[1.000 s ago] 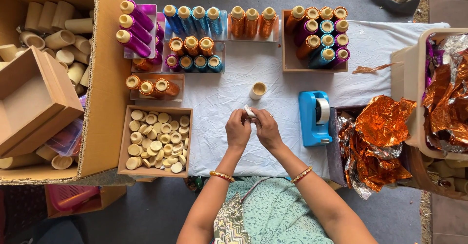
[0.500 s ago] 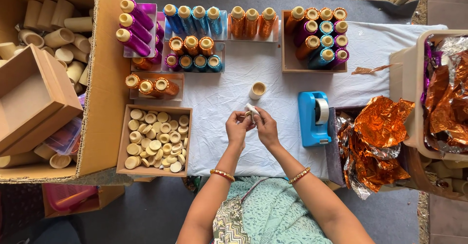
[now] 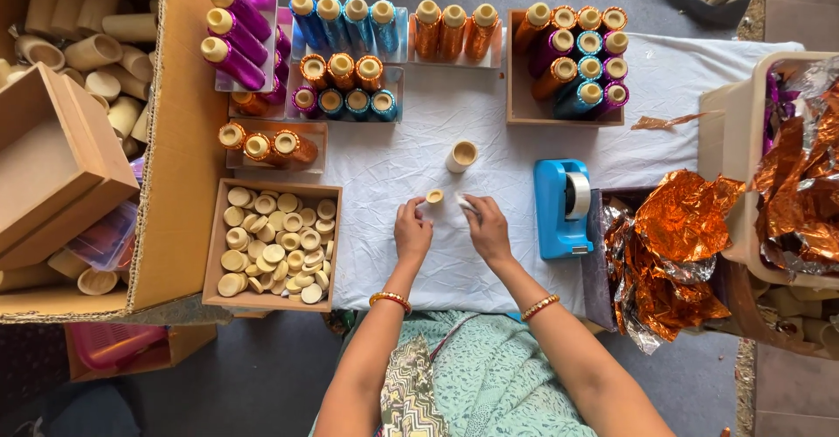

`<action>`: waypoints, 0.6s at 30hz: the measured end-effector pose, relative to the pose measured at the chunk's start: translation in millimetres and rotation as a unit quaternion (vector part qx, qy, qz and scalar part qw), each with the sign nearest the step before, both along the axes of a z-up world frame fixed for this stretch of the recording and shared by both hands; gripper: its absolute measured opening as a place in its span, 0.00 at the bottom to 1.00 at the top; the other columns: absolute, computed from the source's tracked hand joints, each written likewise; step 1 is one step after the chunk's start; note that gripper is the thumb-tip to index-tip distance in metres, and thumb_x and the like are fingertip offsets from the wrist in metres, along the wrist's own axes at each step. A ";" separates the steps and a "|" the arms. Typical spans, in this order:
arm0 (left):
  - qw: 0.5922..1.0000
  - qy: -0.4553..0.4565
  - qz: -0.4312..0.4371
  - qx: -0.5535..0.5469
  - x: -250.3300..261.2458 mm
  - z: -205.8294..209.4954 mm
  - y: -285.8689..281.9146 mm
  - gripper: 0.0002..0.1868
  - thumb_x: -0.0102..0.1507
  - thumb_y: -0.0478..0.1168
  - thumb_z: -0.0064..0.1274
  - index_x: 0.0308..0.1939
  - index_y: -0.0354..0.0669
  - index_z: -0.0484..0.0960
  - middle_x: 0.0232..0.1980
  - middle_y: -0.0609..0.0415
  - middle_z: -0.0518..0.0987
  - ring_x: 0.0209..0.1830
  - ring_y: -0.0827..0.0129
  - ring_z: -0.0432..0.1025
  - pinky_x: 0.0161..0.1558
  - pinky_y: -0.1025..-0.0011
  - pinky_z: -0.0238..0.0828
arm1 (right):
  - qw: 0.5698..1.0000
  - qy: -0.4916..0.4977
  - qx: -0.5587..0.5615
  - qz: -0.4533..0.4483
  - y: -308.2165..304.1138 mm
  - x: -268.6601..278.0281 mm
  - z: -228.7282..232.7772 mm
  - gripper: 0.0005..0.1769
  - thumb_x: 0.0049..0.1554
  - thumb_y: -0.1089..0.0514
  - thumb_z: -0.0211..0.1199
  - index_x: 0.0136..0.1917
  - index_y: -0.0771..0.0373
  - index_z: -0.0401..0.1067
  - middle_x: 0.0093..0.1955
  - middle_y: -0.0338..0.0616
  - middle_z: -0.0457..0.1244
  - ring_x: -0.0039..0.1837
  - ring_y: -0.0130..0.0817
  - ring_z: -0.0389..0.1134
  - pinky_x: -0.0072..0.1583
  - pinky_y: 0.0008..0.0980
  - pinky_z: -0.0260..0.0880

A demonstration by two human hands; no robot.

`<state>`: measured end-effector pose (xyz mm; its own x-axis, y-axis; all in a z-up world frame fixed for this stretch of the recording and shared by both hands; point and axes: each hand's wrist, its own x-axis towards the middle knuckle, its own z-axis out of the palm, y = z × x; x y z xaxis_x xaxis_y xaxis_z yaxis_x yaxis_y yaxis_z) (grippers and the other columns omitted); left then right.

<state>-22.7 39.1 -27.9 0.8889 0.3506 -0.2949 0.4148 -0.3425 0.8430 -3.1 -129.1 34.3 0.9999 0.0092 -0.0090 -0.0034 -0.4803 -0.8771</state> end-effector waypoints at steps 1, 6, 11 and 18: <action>0.999 -0.023 -0.017 0.035 -0.7 3.3 0.4 0.27 0.54 0.29 0.65 0.57 0.48 0.78 0.42 0.51 0.76 0.35 0.64 0.76 0.39 0.65 0.76 | 0.998 -0.039 -0.036 0.035 5.0 0.1 1.1 0.16 0.59 0.62 0.63 0.62 0.60 0.76 0.52 0.45 0.66 0.48 0.39 0.71 0.50 0.35 0.72; 0.994 -0.034 -0.060 0.084 14.5 20.5 -1.1 0.35 0.53 0.34 0.66 0.64 0.57 0.75 0.45 0.52 0.72 0.42 0.59 0.75 0.44 0.60 0.75 | 0.971 -0.140 -0.142 0.130 25.7 18.1 -5.0 0.17 0.57 0.63 0.64 0.60 0.59 0.75 0.53 0.46 0.66 0.52 0.46 0.71 0.52 0.41 0.73; 0.983 -0.016 -0.110 0.145 25.1 14.0 0.3 0.34 0.56 0.37 0.65 0.65 0.66 0.75 0.49 0.52 0.72 0.43 0.54 0.75 0.44 0.57 0.75 | 0.930 -0.156 -0.266 0.202 31.3 31.8 -16.0 0.15 0.53 0.62 0.66 0.56 0.59 0.74 0.52 0.46 0.66 0.55 0.46 0.70 0.52 0.39 0.74; 0.977 0.005 -0.134 0.167 33.4 28.6 0.4 0.35 0.56 0.37 0.64 0.66 0.66 0.74 0.50 0.53 0.72 0.42 0.52 0.77 0.42 0.55 0.76 | 0.972 -0.078 -0.175 0.133 24.1 35.7 -4.1 0.13 0.52 0.62 0.67 0.52 0.58 0.78 0.49 0.44 0.66 0.51 0.41 0.70 0.52 0.39 0.73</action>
